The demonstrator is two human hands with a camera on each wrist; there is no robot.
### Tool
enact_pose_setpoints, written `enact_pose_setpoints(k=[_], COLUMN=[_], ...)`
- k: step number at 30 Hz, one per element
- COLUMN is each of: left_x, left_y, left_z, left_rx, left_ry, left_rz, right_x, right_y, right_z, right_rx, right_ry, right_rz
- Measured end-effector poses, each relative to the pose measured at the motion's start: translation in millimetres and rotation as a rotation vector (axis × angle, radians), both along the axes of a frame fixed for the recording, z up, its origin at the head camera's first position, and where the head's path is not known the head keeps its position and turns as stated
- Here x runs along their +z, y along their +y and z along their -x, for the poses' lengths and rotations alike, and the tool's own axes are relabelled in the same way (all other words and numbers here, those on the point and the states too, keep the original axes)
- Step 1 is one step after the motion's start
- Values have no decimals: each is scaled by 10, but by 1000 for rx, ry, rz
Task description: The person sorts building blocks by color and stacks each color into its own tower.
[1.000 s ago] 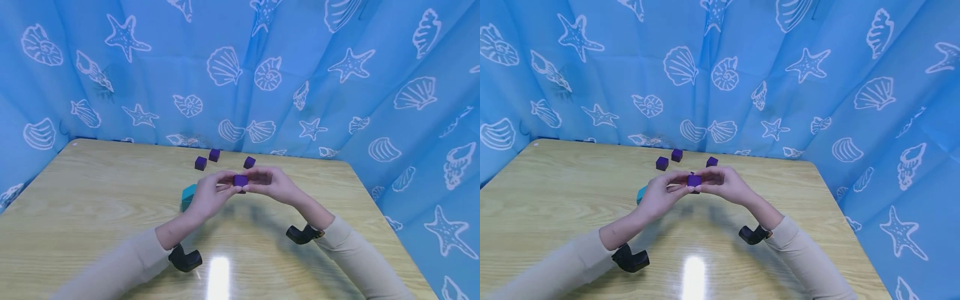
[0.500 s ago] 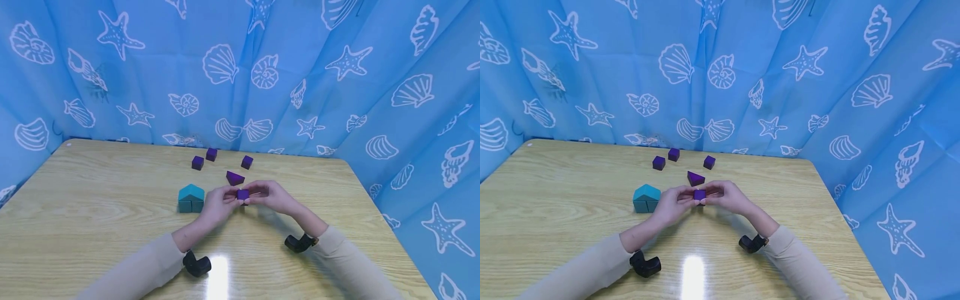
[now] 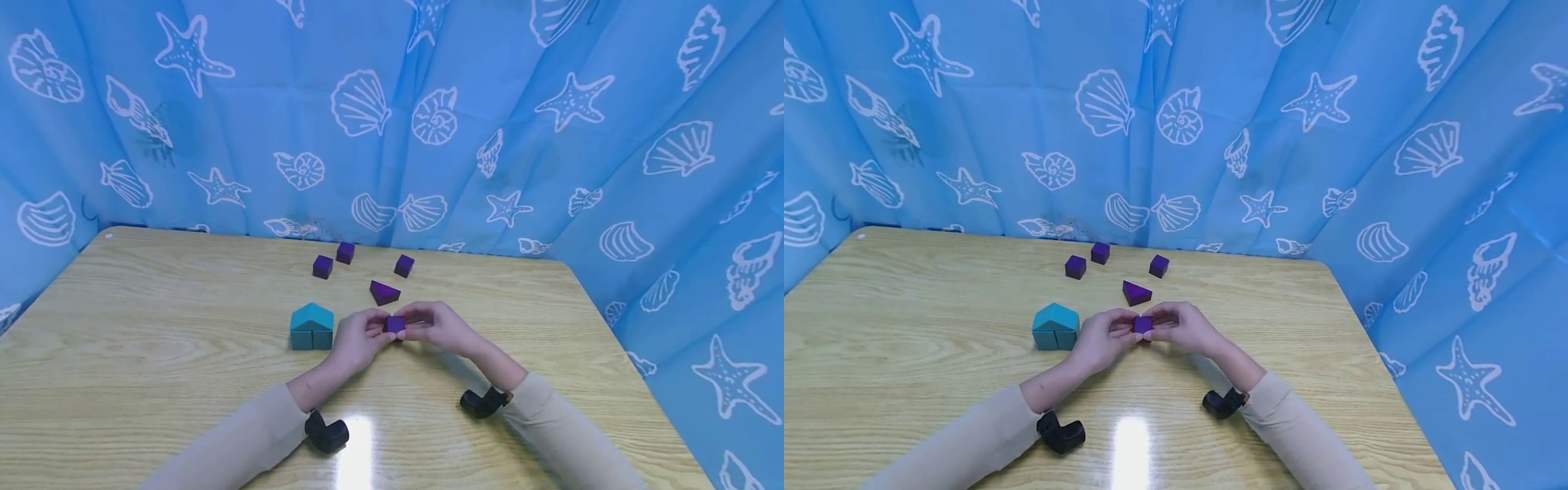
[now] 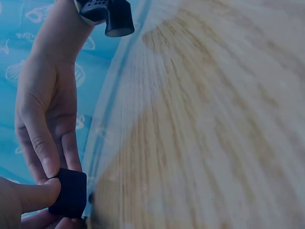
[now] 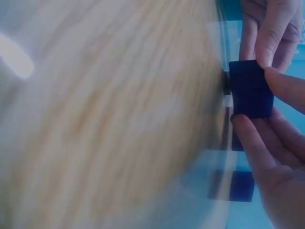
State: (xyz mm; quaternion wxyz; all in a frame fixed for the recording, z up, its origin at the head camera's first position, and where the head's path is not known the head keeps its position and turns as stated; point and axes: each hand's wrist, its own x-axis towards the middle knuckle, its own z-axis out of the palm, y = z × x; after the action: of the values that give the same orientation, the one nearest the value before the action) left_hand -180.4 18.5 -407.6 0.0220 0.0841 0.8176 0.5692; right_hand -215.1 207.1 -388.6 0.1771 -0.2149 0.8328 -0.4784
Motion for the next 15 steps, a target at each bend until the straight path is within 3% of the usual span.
enact_pose_setpoints(k=[15], left_x=[-59], left_y=[20], left_z=[23], left_rx=[9], left_ry=[27], left_rz=[27], right_x=[-38], right_y=[45], right_z=[73], right_rx=[-51], right_ry=[-38], right_rz=[-15])
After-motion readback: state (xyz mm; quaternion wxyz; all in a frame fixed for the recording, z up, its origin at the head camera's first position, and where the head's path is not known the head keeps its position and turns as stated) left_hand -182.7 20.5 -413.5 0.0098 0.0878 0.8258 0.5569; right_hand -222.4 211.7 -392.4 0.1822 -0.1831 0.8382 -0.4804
